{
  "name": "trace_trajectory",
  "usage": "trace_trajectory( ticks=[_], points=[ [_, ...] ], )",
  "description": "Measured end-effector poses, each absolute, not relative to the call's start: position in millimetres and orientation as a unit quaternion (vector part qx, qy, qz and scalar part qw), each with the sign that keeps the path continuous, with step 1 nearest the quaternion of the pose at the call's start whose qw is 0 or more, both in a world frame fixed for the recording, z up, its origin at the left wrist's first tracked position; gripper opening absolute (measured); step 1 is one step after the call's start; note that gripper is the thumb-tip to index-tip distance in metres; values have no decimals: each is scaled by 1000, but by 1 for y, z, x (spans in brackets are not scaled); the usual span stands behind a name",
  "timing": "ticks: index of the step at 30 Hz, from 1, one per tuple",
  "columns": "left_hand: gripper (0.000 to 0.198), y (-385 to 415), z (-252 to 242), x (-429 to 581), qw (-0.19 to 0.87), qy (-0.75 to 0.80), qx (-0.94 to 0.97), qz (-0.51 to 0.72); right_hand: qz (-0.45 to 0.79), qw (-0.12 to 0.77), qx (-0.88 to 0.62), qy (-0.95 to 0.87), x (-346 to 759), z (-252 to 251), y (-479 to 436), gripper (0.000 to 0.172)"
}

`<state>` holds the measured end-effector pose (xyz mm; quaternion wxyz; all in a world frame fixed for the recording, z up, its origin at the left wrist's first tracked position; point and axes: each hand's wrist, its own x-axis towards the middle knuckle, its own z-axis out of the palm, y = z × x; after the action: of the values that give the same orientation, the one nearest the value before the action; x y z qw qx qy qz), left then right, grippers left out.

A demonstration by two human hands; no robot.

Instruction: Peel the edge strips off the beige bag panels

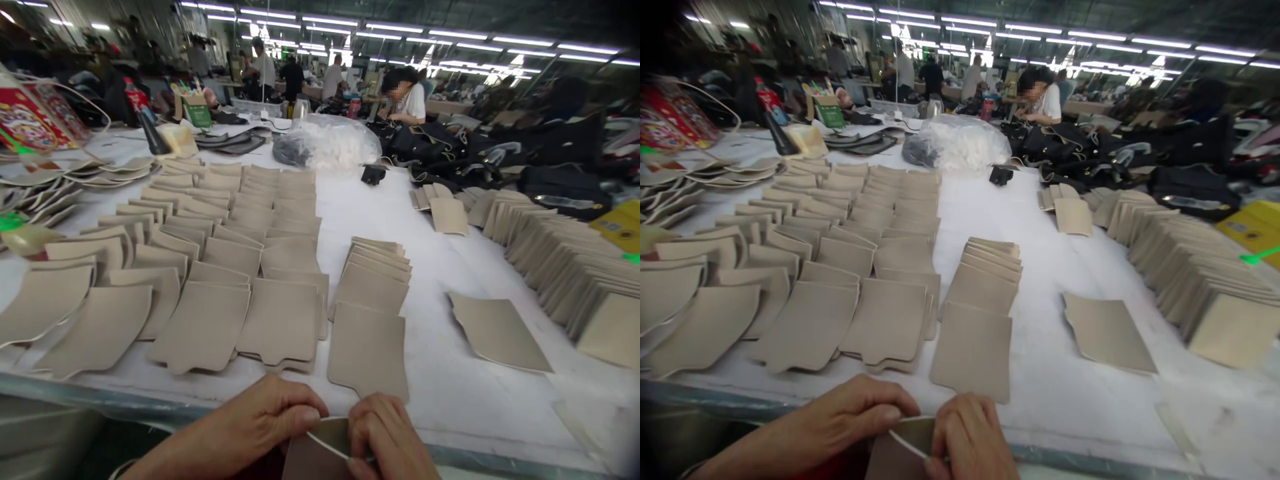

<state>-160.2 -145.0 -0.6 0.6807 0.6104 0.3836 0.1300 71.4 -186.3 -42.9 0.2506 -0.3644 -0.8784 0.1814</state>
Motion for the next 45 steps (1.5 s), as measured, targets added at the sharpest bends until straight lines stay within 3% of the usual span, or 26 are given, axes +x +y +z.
trace_trajectory(
  ticks=[4,7,13,18,29,34,40,45],
  points=[
    [41,-150,-4,-160,680,409,595,123,159,292,-350,-876,59,-47,-184,16],
    [22,-151,0,-161,675,418,599,104,135,326,-355,-866,54,-48,-181,19],
    [25,-164,-6,-170,528,478,698,73,129,351,-404,-835,56,-66,-191,30],
    [22,-169,-19,-167,511,461,723,65,108,321,-410,-847,53,-80,-194,23],
    [31,-168,-31,-168,437,446,780,44,76,316,-412,-851,52,-72,-188,26],
    [29,-172,-46,-163,363,431,825,37,109,237,-407,-875,60,-72,-188,21],
    [18,-173,-44,-153,336,401,850,58,85,256,-406,-873,59,-72,-187,22],
    [26,-172,-41,-149,305,390,864,94,85,267,-409,-868,57,-72,-186,23]
  ],
)
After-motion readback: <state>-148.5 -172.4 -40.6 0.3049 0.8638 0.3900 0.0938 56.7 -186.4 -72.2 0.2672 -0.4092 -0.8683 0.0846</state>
